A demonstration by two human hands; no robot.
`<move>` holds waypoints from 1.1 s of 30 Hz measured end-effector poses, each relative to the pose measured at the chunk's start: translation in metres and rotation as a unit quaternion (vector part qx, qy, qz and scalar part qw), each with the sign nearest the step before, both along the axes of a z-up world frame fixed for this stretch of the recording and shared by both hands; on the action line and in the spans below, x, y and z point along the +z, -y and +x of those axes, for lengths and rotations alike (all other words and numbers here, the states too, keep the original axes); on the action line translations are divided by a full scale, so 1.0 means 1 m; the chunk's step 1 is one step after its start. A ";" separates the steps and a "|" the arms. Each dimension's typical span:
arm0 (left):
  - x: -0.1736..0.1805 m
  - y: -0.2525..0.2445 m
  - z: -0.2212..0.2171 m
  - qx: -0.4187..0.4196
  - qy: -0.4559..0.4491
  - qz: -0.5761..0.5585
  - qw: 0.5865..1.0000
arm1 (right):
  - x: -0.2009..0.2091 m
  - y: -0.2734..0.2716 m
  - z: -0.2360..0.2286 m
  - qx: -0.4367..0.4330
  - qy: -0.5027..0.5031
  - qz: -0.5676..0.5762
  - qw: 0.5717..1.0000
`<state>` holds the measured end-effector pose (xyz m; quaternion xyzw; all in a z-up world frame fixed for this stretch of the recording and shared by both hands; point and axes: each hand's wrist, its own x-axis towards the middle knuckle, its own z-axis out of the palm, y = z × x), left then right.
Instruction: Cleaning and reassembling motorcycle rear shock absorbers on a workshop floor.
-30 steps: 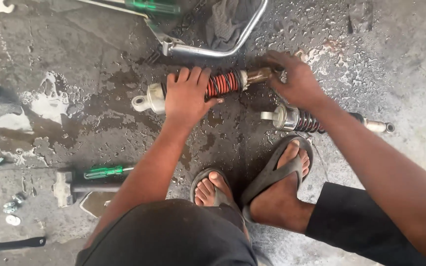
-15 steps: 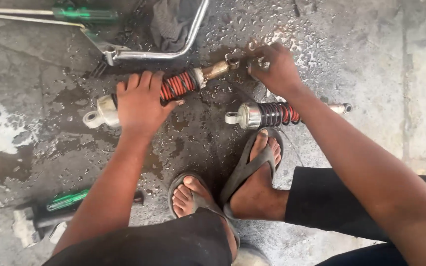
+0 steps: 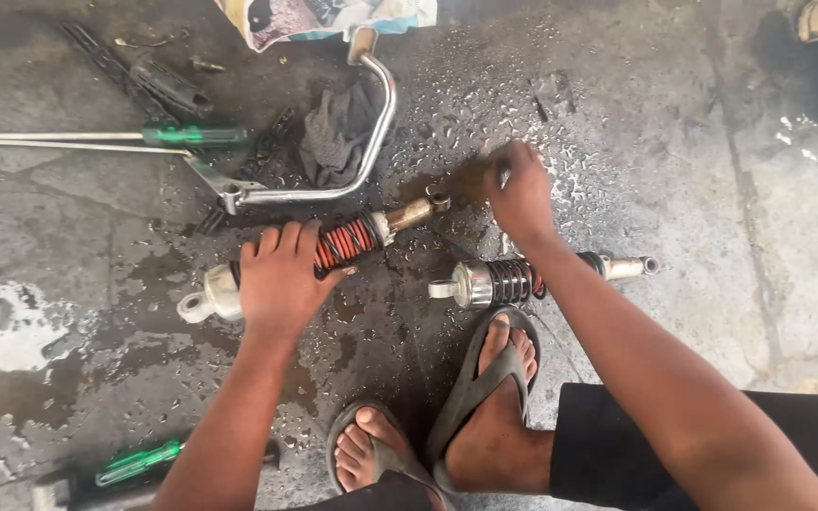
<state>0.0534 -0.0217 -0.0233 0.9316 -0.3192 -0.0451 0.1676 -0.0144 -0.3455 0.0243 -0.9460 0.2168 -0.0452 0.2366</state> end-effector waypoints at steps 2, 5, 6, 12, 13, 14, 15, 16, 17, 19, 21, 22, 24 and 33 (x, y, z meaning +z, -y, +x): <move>0.002 -0.001 0.000 0.001 0.003 -0.006 1.000 | -0.005 -0.004 -0.001 0.061 0.038 -0.018 0.997; 0.003 0.007 0.002 -0.001 -0.005 -0.019 1.000 | -0.045 0.041 -0.005 0.138 0.034 -0.092 0.986; 0.004 -0.001 0.000 0.001 -0.020 -0.007 1.000 | -0.072 0.052 -0.005 0.155 -0.009 -0.129 0.979; -0.002 -0.001 0.001 0.000 0.002 -0.042 0.999 | -0.048 0.077 -0.001 -0.230 0.124 0.472 0.842; 0.000 -0.004 -0.001 0.001 0.003 -0.040 0.999 | -0.032 0.055 0.003 -0.229 0.124 0.474 0.841; 0.001 -0.002 0.000 0.003 -0.007 -0.036 0.999 | -0.011 0.040 0.012 -0.230 0.119 0.497 0.828; 0.002 0.000 0.001 0.005 -0.016 -0.033 0.999 | 0.009 0.024 0.020 -0.231 0.114 0.520 0.814; 0.002 0.001 0.002 0.009 -0.015 -0.030 0.999 | 0.022 0.010 0.025 -0.228 0.112 0.522 0.814; 0.001 0.001 0.002 0.009 -0.011 -0.040 0.999 | 0.033 -0.003 0.030 -0.197 0.075 0.535 0.818; -0.001 -0.003 -0.002 0.012 -0.012 -0.041 0.999 | 0.025 -0.017 0.029 -0.167 0.031 0.554 0.815; -0.004 -0.003 0.000 -0.002 -0.005 -0.033 0.999 | -0.009 -0.009 0.025 0.035 0.023 0.396 0.917; -0.004 -0.003 0.001 0.000 -0.007 -0.031 1.000 | -0.006 -0.022 0.026 0.036 0.020 0.398 0.917; -0.004 -0.001 0.002 -0.006 -0.019 -0.019 1.000 | 0.000 -0.045 0.028 0.082 -0.036 0.150 0.985; -0.006 -0.003 0.004 -0.007 -0.039 -0.028 0.999 | 0.005 -0.065 0.005 0.310 0.028 -0.039 0.949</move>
